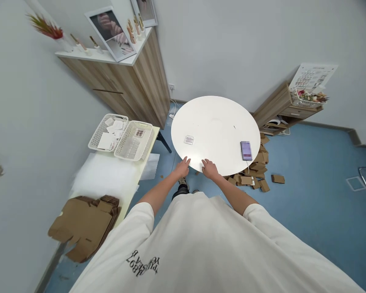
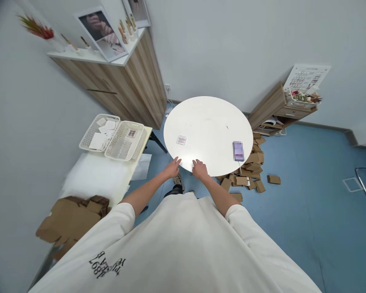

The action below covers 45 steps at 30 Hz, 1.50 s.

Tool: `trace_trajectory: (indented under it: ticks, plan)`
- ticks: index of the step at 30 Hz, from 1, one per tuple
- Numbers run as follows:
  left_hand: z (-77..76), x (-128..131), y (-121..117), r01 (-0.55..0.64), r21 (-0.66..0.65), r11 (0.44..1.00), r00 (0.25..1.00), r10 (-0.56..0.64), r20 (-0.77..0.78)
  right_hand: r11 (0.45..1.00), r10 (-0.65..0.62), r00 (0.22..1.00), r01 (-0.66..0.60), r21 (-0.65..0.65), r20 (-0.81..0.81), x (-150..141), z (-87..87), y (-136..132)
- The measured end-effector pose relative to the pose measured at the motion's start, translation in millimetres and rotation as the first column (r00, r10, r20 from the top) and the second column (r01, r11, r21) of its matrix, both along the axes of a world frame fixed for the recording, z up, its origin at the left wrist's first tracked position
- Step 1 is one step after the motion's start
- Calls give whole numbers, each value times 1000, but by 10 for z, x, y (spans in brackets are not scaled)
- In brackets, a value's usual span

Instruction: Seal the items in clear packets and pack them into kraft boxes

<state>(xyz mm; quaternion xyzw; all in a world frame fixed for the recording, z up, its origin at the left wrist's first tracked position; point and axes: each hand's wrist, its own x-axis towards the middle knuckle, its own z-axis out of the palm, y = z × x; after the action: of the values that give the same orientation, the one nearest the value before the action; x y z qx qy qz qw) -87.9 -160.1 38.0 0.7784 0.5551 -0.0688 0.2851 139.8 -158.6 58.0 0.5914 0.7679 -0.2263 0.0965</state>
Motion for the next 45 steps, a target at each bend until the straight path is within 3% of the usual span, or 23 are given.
trace_trajectory:
  ticks: [6, 12, 17, 23, 29, 36, 41, 45]
  plan:
    - [136, -173, -415, -104, -21, 994, 995, 104, -15, 998, 69, 997, -70, 0, -32, -177, 72, -228]
    - [184, -519, -741, -217, 6, 976, 976, 217, -19, 982, 190, 980, -189, 9, -53, -577, 70, -293]
    - [213, -1041, -1105, -338, 57, 939, 941, 339, -10, 946, 323, 942, -323, 9, -96, -1188, 55, -350]
    - [242, -1868, -1572, -463, 66, 884, 886, 464, 0, 899, 431, 896, -436, -30, -110, -2114, 89, -555]
    - [238, -2680, -1912, -484, 75, 872, 875, 483, 21, 889, 447, 886, -455, -47, -128, -2996, 63, -880]
    - [184, -3447, -2249, -550, 134, 824, 835, 548, 55, 853, 507, 847, -520, -45, -161, -4001, 47, -1198]
    - [117, -3763, -2398, -561, 157, 813, 827, 560, 56, 848, 516, 844, -527, -49, -146, -4371, -18, -1289]
    - [56, -3869, -2264, -529, 136, 838, 847, 531, 25, 862, 493, 866, -499, -88, -80, -4469, -99, -1246]
